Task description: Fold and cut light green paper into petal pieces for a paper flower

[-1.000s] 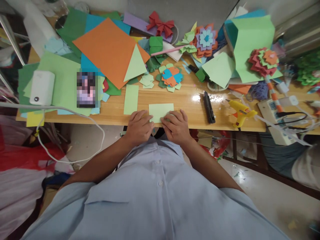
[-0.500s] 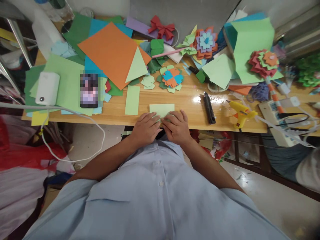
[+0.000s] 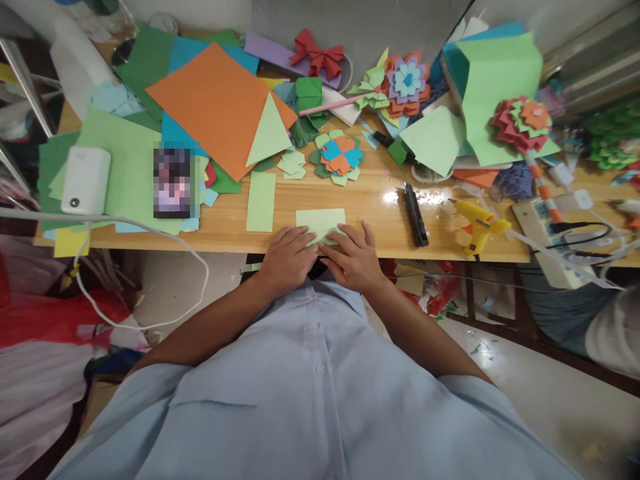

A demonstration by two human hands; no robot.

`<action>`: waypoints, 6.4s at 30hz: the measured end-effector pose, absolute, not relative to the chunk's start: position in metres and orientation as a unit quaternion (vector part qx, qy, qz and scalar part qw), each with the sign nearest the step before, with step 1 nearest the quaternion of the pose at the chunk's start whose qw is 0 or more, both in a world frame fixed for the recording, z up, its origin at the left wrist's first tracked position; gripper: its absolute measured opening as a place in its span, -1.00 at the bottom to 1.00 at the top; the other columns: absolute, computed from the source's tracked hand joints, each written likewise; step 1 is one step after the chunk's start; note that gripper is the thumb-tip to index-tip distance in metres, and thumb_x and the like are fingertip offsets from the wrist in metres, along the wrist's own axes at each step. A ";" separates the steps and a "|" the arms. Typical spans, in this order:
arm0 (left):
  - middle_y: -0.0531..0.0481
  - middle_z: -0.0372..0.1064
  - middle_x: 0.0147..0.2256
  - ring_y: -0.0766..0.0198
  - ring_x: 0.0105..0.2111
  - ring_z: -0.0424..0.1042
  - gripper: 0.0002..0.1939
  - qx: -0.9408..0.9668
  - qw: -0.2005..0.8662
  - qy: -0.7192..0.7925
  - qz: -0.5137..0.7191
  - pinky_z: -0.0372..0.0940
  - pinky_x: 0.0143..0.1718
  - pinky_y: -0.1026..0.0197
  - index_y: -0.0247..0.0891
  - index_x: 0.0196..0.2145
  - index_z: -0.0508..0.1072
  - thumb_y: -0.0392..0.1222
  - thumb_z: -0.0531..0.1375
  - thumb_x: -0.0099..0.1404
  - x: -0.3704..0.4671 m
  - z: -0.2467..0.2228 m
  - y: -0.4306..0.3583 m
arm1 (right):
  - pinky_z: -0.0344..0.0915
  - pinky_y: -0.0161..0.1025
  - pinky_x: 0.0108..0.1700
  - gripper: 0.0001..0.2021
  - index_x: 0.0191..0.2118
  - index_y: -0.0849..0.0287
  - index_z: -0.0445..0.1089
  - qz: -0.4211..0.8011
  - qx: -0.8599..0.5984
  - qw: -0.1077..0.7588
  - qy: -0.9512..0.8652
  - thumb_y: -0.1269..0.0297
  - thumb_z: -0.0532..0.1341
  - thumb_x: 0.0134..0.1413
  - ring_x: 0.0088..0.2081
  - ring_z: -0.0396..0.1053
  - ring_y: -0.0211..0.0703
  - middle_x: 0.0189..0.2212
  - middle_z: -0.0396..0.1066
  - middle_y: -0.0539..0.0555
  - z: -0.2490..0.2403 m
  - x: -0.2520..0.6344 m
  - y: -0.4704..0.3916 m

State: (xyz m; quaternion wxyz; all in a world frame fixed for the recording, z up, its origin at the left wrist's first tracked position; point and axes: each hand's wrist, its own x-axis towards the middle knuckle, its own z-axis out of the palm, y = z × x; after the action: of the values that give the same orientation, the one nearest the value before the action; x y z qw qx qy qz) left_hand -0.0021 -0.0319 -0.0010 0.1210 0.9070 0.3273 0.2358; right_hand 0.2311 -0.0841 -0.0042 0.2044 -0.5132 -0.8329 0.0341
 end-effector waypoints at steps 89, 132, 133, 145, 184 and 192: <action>-0.05 0.52 -0.34 0.10 -0.22 0.48 -0.78 0.909 0.256 0.277 0.178 0.20 0.14 -0.12 -0.20 -0.33 0.50 -0.23 0.08 0.42 -0.004 0.072 -0.013 | 0.36 0.19 0.29 -0.53 0.26 -0.06 0.36 0.142 -0.522 0.426 -0.725 0.42 0.25 0.28 -0.20 0.56 -0.10 -0.28 0.59 -0.04 0.067 0.230 -0.102; -0.11 0.59 -0.11 0.06 -0.09 0.52 -0.70 0.833 0.318 0.375 0.254 0.35 0.02 0.00 -0.23 -0.08 0.59 -0.03 0.28 0.31 0.028 0.068 0.034 | 0.30 -0.35 -0.51 -0.72 -0.36 0.09 0.54 0.547 -0.579 0.536 -0.280 0.06 0.53 -0.12 -0.56 0.31 -0.33 -0.55 0.49 -0.12 0.034 0.202 -0.096; -0.16 0.57 -0.02 0.00 0.01 0.49 -0.65 0.843 0.273 0.369 0.280 0.31 0.13 -0.07 -0.23 -0.02 0.57 0.00 0.29 0.32 0.027 0.069 0.030 | 0.33 -0.34 -0.52 -0.71 -0.36 0.09 0.52 0.544 -0.585 0.541 -0.261 0.07 0.54 -0.14 -0.56 0.33 -0.32 -0.54 0.49 -0.11 0.033 0.201 -0.095; -0.12 0.46 0.22 0.00 0.30 0.32 -0.76 0.934 0.116 0.217 0.260 0.19 0.27 -0.23 -0.01 0.05 0.50 -0.21 0.19 0.47 0.010 0.020 -0.013 | 0.58 -0.27 -0.36 -0.61 -0.36 0.08 0.36 0.598 -0.527 0.591 -0.121 0.19 0.57 -0.21 -0.42 0.54 -0.23 -0.43 0.56 -0.10 0.029 0.197 -0.089; -0.07 0.58 0.12 0.07 0.24 0.43 -0.74 0.958 0.134 0.178 0.183 0.23 0.26 -0.12 -0.13 0.01 0.60 -0.23 0.12 0.54 -0.007 -0.007 0.002 | 0.10 0.19 0.47 -0.55 0.34 0.05 0.39 0.074 -0.559 0.232 -0.793 0.16 0.22 0.41 0.46 0.18 0.11 0.38 0.35 0.17 -0.010 0.240 -0.104; -0.11 0.59 0.11 0.01 0.21 0.48 -0.77 0.940 0.154 0.223 0.206 0.32 0.20 -0.17 -0.15 -0.05 0.62 -0.22 0.15 0.51 -0.015 -0.008 0.006 | 0.07 0.14 0.50 -0.56 0.35 0.03 0.39 0.060 -0.577 0.197 -0.790 0.18 0.14 0.46 0.41 0.25 0.07 0.38 0.36 0.12 -0.010 0.236 -0.112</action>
State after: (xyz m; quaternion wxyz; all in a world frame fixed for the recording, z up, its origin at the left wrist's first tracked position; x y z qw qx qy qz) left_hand -0.0151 0.0058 -0.0076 0.1541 0.9402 0.2232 0.2062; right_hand 0.2357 -0.1122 -0.0096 0.1974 -0.5770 -0.7903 0.0600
